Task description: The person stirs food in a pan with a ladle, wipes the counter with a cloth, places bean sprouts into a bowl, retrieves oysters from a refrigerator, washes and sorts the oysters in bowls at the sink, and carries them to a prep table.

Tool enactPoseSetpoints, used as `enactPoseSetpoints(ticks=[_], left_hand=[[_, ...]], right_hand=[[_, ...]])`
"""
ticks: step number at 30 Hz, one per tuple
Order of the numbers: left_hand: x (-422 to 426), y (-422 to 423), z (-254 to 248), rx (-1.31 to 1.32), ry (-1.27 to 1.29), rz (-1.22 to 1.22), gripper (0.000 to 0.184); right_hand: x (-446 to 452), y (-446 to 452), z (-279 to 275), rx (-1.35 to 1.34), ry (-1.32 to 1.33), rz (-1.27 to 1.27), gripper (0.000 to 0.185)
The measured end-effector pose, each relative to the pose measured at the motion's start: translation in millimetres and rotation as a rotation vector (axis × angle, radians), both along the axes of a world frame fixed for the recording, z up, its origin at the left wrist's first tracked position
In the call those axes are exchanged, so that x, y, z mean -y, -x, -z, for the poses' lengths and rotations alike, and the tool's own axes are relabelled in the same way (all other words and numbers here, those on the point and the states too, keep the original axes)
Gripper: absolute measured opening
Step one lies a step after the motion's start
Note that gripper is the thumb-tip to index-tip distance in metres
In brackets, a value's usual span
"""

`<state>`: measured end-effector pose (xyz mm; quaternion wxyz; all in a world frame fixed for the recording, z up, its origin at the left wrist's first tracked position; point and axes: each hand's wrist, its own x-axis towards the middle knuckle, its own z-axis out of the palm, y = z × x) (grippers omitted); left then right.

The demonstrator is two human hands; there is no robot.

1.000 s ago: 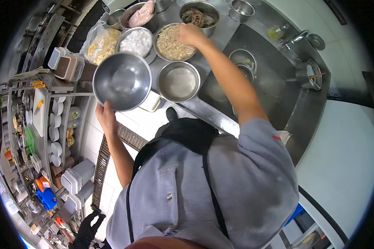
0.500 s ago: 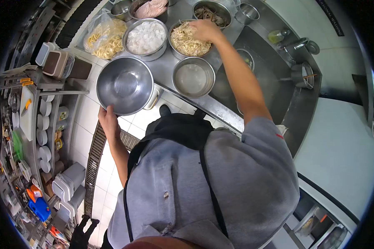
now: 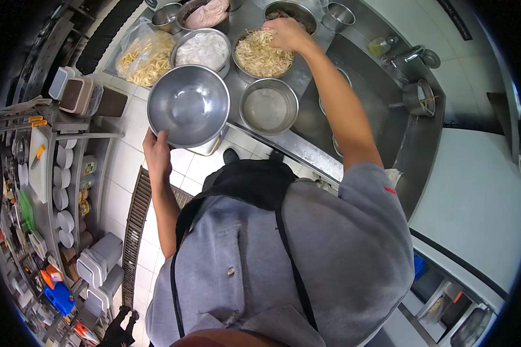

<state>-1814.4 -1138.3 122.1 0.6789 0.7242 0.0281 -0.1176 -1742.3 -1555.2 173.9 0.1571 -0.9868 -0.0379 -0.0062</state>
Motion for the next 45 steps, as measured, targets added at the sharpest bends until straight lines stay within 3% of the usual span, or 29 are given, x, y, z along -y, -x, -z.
enactPoseSetpoints(ticks=[3,6,9,13,16,18,19,21,22,23,25,26,30,33,35,36,38,41,43,45], left_hand=[[17,2,-5,-0.013,-0.016,-0.003,0.03],[40,11,-17,-0.05,0.087,-0.012,0.029],[56,18,-26,-0.041,0.058,-0.028,0.027],[82,31,-38,-0.04,0.1,-0.032,0.027],[106,35,-37,-0.035,0.077,-0.049,0.025],[125,41,-37,-0.035,0.081,-0.042,0.025],[135,46,-40,-0.051,0.072,-0.043,0.026],[154,57,-44,-0.084,0.093,-0.077,0.027],[160,61,-40,-0.093,0.132,-0.071,0.027],[165,67,-39,-0.103,0.168,-0.065,0.027],[169,80,-37,-0.116,0.202,-0.11,0.028],[167,88,-34,-0.119,0.194,-0.108,0.028],[155,123,-34,-0.14,0.158,-0.19,0.03],[142,145,-29,-0.107,0.174,-0.27,0.029],[132,163,-32,-0.063,0.17,-0.287,0.027],[128,173,-35,-0.059,0.152,-0.327,0.025],[114,192,-35,-0.024,0.144,-0.383,0.024],[99,227,-28,-0.039,0.136,-0.439,0.023],[84,243,-22,-0.075,0.152,-0.49,0.023],[67,259,-10,-0.071,0.141,-0.515,0.023]], right_hand=[[5,2,-3,0.113,0.057,-0.064,0.039],[9,10,8,0.202,-0.068,-0.086,0.039],[7,8,-16,0.142,-0.21,-0.05,0.041],[31,19,-47,0.264,-0.286,-0.095,0.04],[26,46,-95,0.244,-0.451,-0.078,0.043],[15,57,-116,0.187,-0.76,-0.334,0.037],[8,59,-109,0.168,-0.768,-0.354,0.037],[-9,63,-87,0.125,-0.532,-0.384,0.047],[-10,64,-64,0.21,-0.278,-0.587,0.05],[-21,78,-71,0.029,-0.172,-0.534,0.051],[-22,87,-65,0.308,-0.348,-0.576,0.042],[-24,97,-77,0.295,-0.359,-0.599,0.042],[-34,136,-105,0.372,-0.613,-0.275,0.026],[-59,142,-49,0.342,-0.838,-0.178,0.021],[-80,140,-11,0.35,-0.261,-0.924,0.016],[-90,143,-4,0.347,-0.269,-0.953,0.016],[-122,160,-8,0.192,-0.358,-0.756,0.017],[-161,176,25,0.145,-0.242,-0.977,0.017],[-175,176,16,0.089,-0.229,-0.96,0.017],[-178,189,-5,0.114,-0.565,-0.881,0.018]])
